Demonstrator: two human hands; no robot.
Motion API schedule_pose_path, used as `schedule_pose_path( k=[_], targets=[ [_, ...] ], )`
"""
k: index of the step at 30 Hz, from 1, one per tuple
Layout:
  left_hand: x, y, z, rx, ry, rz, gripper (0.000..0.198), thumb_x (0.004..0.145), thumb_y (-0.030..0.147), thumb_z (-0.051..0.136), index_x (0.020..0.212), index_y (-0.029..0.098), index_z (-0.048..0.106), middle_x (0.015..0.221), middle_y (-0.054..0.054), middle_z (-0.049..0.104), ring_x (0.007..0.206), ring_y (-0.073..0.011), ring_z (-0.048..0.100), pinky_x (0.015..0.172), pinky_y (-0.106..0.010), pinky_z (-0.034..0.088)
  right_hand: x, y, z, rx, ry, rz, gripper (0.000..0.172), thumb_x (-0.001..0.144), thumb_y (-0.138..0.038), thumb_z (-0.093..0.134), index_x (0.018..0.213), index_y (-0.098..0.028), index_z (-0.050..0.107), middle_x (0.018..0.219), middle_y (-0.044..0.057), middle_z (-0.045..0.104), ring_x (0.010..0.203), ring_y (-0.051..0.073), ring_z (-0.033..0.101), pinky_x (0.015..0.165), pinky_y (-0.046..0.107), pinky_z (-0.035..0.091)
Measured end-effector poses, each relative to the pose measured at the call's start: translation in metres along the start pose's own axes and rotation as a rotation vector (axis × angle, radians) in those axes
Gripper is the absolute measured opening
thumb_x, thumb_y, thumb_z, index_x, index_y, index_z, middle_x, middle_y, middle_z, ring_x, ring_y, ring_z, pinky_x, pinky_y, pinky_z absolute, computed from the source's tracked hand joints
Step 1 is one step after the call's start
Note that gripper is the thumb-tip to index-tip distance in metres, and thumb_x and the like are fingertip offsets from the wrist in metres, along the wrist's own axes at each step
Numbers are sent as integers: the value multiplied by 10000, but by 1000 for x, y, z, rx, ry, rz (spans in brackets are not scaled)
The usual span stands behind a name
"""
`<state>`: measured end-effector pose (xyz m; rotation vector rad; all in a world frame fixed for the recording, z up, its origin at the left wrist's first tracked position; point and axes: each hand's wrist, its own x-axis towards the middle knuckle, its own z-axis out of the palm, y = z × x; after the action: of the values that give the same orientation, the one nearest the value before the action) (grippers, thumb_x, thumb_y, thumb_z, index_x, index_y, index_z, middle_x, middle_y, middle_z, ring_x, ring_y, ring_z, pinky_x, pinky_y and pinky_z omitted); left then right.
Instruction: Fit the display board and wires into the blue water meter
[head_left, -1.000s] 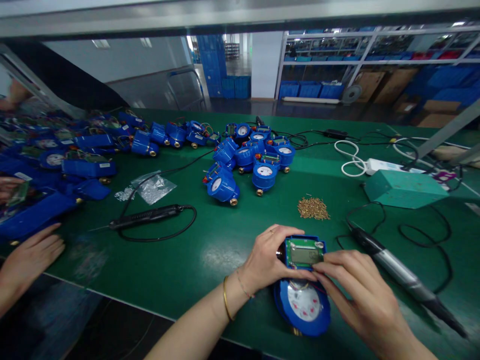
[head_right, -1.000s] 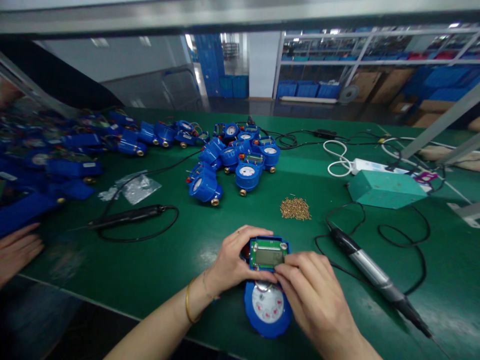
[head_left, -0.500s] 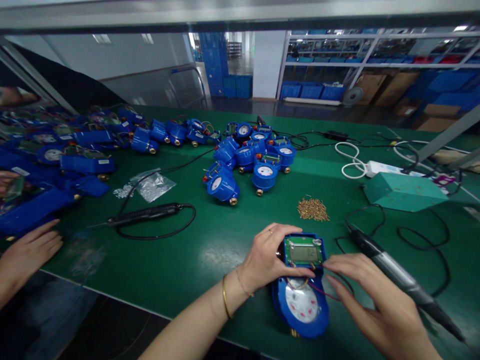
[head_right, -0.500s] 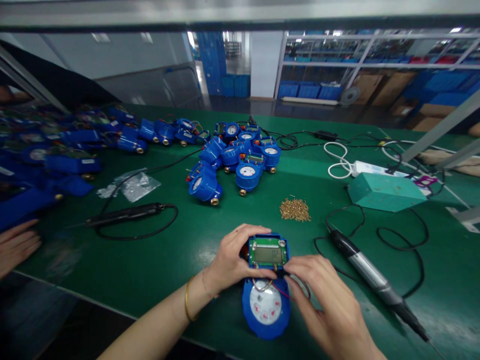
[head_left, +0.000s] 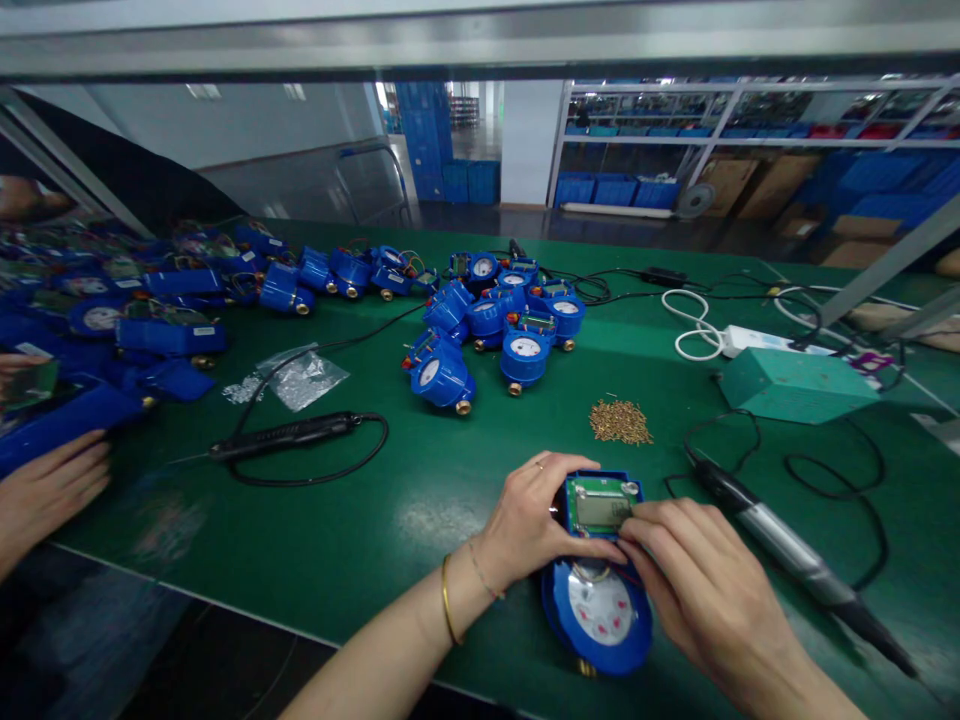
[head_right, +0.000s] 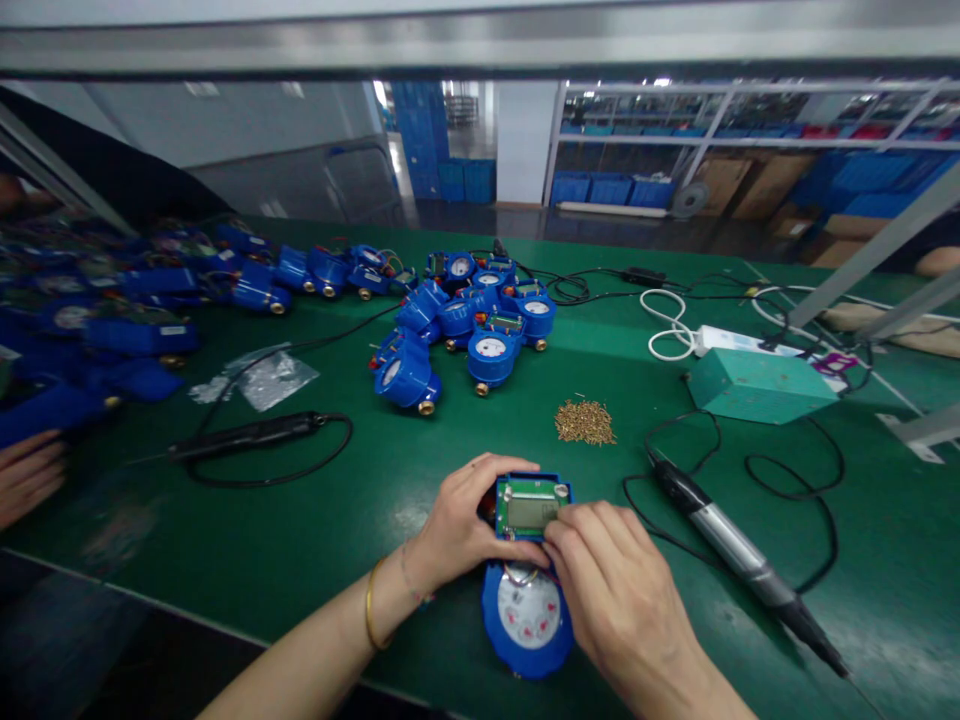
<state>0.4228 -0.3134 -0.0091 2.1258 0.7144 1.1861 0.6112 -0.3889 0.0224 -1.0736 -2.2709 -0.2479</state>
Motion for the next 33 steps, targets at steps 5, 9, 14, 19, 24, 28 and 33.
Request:
schedule_pose_path(
  k=[5, 9, 14, 19, 24, 28, 33],
  targets=[
    [1, -1, -3, 41, -34, 33, 667, 710, 574, 807, 1203, 185, 581, 1122, -97, 731, 1026, -235, 693, 950, -365, 560, 2, -4, 0, 37, 53, 29, 65, 965, -33, 552, 967, -85, 591, 918, 99, 600, 851, 188, 510, 756, 329, 370],
    [1, 1, -4, 70, -56, 42, 629, 728, 506, 826, 1202, 182, 570, 1117, -101, 725, 1022, -241, 689, 934, -368, 565, -2, -1, 2, 120, 67, 80, 71, 967, -46, 572, 994, -105, 600, 938, 81, 596, 860, 169, 521, 764, 322, 373],
    [0, 2, -2, 91, -66, 18, 620, 696, 421, 868, 1184, 192, 561, 1100, -89, 714, 1012, -250, 683, 924, -382, 560, -6, 3, 2, 164, 105, 92, 78, 958, -50, 586, 975, -114, 626, 919, 69, 610, 838, 156, 542, 764, 312, 398],
    [-1, 4, -2, 66, -47, -12, 606, 700, 447, 859, 1170, 193, 573, 1090, -88, 714, 1002, -249, 680, 904, -384, 559, -19, 4, -6, 192, 172, 304, 195, 965, -308, 659, 1109, -177, 645, 995, 56, 656, 898, 172, 621, 810, 288, 494],
    [0, 6, -6, 84, -49, -14, 599, 698, 435, 864, 1167, 201, 573, 1109, -87, 712, 1015, -249, 678, 912, -389, 559, -34, 2, -12, 496, 18, 921, 437, 825, -631, 708, 905, -201, 720, 613, -9, 578, 511, 139, 508, 459, 245, 421],
    [-1, 7, -7, 101, -47, 17, 579, 727, 418, 847, 1181, 193, 565, 1125, -90, 715, 1032, -242, 672, 917, -384, 558, -24, 6, -18, 955, -319, 1171, 596, 777, -734, 664, 867, -146, 698, 679, 54, 653, 396, 80, 427, 378, 210, 297],
    [-2, 9, -8, 119, -37, 63, 584, 740, 428, 835, 1190, 185, 554, 1138, -102, 716, 1046, -242, 673, 933, -380, 563, -5, 16, -25, 1095, -496, 1114, 657, 760, -797, 630, 671, -149, 563, 520, -20, 477, 392, 49, 338, 386, 177, 203]
  ],
)
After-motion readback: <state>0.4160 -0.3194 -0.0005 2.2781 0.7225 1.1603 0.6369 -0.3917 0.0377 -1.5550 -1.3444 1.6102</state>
